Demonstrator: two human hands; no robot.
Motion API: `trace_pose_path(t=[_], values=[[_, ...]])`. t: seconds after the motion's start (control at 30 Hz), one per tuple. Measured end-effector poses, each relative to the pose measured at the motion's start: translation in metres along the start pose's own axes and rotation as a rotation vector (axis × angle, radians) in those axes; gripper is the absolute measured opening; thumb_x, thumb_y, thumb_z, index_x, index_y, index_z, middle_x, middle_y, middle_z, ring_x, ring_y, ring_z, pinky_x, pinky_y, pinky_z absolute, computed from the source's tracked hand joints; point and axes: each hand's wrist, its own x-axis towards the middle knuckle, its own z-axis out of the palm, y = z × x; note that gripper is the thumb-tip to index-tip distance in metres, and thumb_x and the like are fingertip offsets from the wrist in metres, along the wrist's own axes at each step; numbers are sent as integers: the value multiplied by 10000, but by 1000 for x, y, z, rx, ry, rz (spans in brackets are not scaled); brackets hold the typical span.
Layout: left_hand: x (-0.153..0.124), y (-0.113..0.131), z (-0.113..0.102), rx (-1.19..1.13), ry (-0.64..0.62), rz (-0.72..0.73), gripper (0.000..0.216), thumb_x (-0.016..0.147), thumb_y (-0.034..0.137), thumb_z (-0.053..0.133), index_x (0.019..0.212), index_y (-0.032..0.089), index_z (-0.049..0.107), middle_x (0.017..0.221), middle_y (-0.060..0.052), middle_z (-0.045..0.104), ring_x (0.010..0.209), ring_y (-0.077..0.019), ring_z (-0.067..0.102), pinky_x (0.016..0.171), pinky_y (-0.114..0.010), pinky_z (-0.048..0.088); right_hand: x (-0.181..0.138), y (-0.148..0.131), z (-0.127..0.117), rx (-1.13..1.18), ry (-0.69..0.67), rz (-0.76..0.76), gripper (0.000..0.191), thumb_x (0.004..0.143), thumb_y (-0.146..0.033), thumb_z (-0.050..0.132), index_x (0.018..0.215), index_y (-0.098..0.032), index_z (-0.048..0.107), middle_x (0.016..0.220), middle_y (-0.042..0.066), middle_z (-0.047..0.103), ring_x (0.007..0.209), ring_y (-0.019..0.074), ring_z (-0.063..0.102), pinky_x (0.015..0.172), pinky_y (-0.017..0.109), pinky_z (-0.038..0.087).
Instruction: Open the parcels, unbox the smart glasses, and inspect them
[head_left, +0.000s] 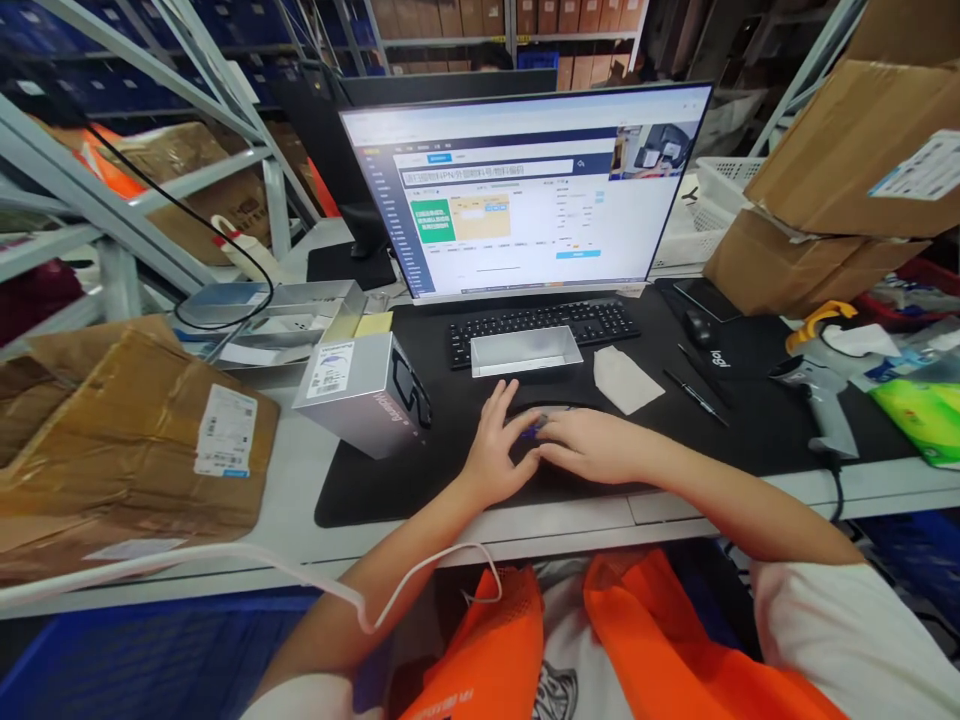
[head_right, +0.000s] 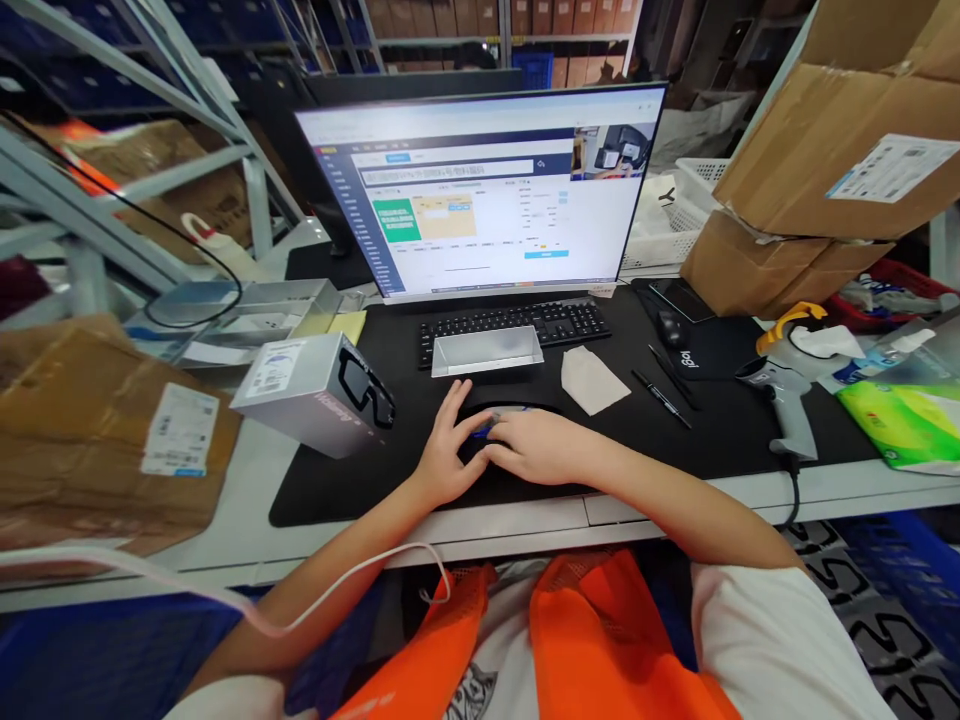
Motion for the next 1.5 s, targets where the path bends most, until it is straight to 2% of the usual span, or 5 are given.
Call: trace_pose_path(t=[0.2,0.6,0.83,1.17,1.5], values=[[7,4,-3,31,-121,-88,322,997,365,540,899,158,767,1672,-152,306,1584,-377,182,1238,-602,282,-62,66,10,243,450,296,227,962,-267,495,1012,-205,708,1022,74,740,967,231,693,886,377,538],[18,-7,-28,21,-242,-72,313,870,447,720,975,156,674,1617,-206,391,1522,-367,350,1203,-551,397,-75,72,45,125,390,289,481,823,-413,783,1213,-199,601,1264,141,651,1174,316,637,1024,506,526],[20,7,-35,168,-372,-102,338,874,492,705,950,163,718,1673,-170,300,1548,-431,271,1233,-616,325,-21,45,29,-212,285,49,1156,701,-512,888,1619,-163,279,1703,259,114,1566,467,150,1198,690,281],[-14,-18,-41,-237,-350,-434,946,768,389,810,1576,177,364,1507,-177,552,1333,-317,593,1144,-487,477,-8,60,5,48,198,-78,1018,759,-369,799,1622,-218,281,1431,167,539,1296,339,573,1098,501,500],[10,0,-30,-216,-380,-580,341,971,445,503,944,167,699,831,-47,729,763,-188,666,730,-289,504,-43,82,6,120,269,-44,958,785,-363,773,1606,-253,291,1477,153,523,1348,374,542,1144,580,452]])
